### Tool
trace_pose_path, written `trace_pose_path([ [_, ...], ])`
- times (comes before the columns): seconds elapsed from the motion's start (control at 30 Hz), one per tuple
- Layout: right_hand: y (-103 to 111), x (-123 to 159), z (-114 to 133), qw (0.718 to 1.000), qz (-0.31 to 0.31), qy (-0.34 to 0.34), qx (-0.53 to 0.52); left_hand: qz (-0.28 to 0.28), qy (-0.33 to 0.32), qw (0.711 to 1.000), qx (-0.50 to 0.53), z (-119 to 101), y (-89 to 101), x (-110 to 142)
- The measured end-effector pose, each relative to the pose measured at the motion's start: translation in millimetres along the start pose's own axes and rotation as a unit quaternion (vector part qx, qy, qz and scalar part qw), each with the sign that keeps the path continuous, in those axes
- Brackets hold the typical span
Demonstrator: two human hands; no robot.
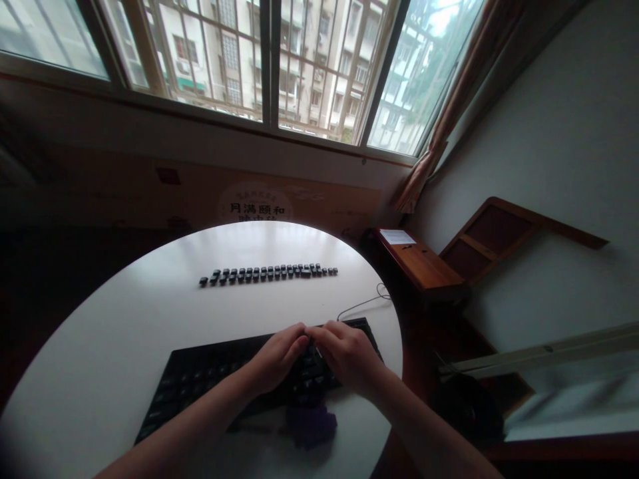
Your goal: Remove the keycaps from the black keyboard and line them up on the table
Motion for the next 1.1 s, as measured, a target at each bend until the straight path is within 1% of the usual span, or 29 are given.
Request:
trace_pose_path([
  [0.03, -6.2, -2.4, 0.5, 1.0, 0.012, 0.011, 0.005, 0.0, 0.002, 1.0, 0.001, 0.5, -0.5, 0.0],
  [0.1, -12.8, -7.6, -1.3, 1.0, 0.013, 0.021, 0.001, 0.002, 0.001, 1.0, 0.009, 1.0, -1.4, 0.1],
  [0.2, -14.5, -16.6, -7.3, 0.999, 0.022, 0.012, -0.035, 0.007, -0.004, 1.0, 0.028, 0.6, -2.1, 0.1],
  [0.27, -14.8, -22.3, -7.9, 0.998, 0.049, 0.015, -0.044, 0.007, -0.014, 0.999, 0.042, -1.2, -1.3, -0.2],
  [0.4, -16.4, -30.9, -3.1, 0.991, 0.122, 0.048, -0.036, 0.01, -0.045, 0.997, 0.068, -7.5, 0.2, -1.6],
  [0.47, -13.0, -38.9, -9.5, 0.987, 0.138, 0.055, -0.059, 0.0, -0.048, 0.996, 0.073, -7.6, 2.1, -2.1],
  [0.5, -9.3, -45.8, -18.7, 0.987, 0.135, 0.048, -0.075, -0.009, -0.041, 0.997, 0.07, -5.9, 3.4, -2.1],
  [0.53, -4.3, -55.1, -32.9, 0.988, 0.126, 0.031, -0.088, -0.018, -0.03, 0.997, 0.066, -3.5, 4.6, -2.0],
  [0.57, 1.4, -66.6, -53.0, 0.989, 0.111, 0.001, -0.094, -0.026, -0.018, 0.998, 0.059, -0.6, 5.6, -1.8],
  [0.6, 9.5, -79.7, -77.5, 0.992, 0.079, -0.038, -0.088, -0.032, -0.007, 0.998, 0.052, 2.0, 6.2, -1.6],
  [0.63, 16.6, -92.9, -106.8, 0.992, 0.05, -0.093, -0.066, -0.035, -0.001, 0.998, 0.047, 3.9, 6.3, -1.4],
  [0.67, 20.6, -104.7, -137.8, 0.987, 0.037, -0.156, -0.034, -0.036, 0.001, 0.998, 0.043, 4.9, 6.0, -1.3],
  [0.73, 20.0, -125.7, -185.0, 0.978, 0.044, -0.203, -0.006, -0.034, 0.0, 0.999, 0.039, 5.4, 5.2, -1.3],
  [0.8, 7.8, -139.3, -221.7, 0.969, 0.079, -0.234, 0.012, -0.034, -0.002, 0.999, 0.037, 5.3, 5.2, -1.2],
  [0.87, -9.7, -145.4, -247.6, 0.958, 0.114, -0.261, 0.028, -0.035, -0.005, 0.999, 0.037, 4.4, 5.4, -1.0],
  [0.93, -27.1, -147.2, -264.4, 0.948, 0.143, -0.281, 0.043, -0.033, -0.009, 0.999, 0.035, 3.3, 5.5, -0.8],
  [1.0, -40.3, -148.1, -275.1, 0.941, 0.165, -0.291, 0.051, -0.032, -0.01, 0.999, 0.032, 2.3, 5.8, -0.6],
  [1.1, -50.3, -150.6, -285.0, 0.936, 0.186, -0.294, 0.053, -0.032, -0.009, 0.999, 0.03, 2.0, 6.2, -0.3],
])
Point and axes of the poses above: each hand's wrist, its own x-axis away from the middle knuckle, its own y-axis out of the back of the hand, z = x × y, the point moved 8 cm from there along -x, towards the middle knuckle, and after that the axes turned 9 degrees about -y, right-handed, at the moved point
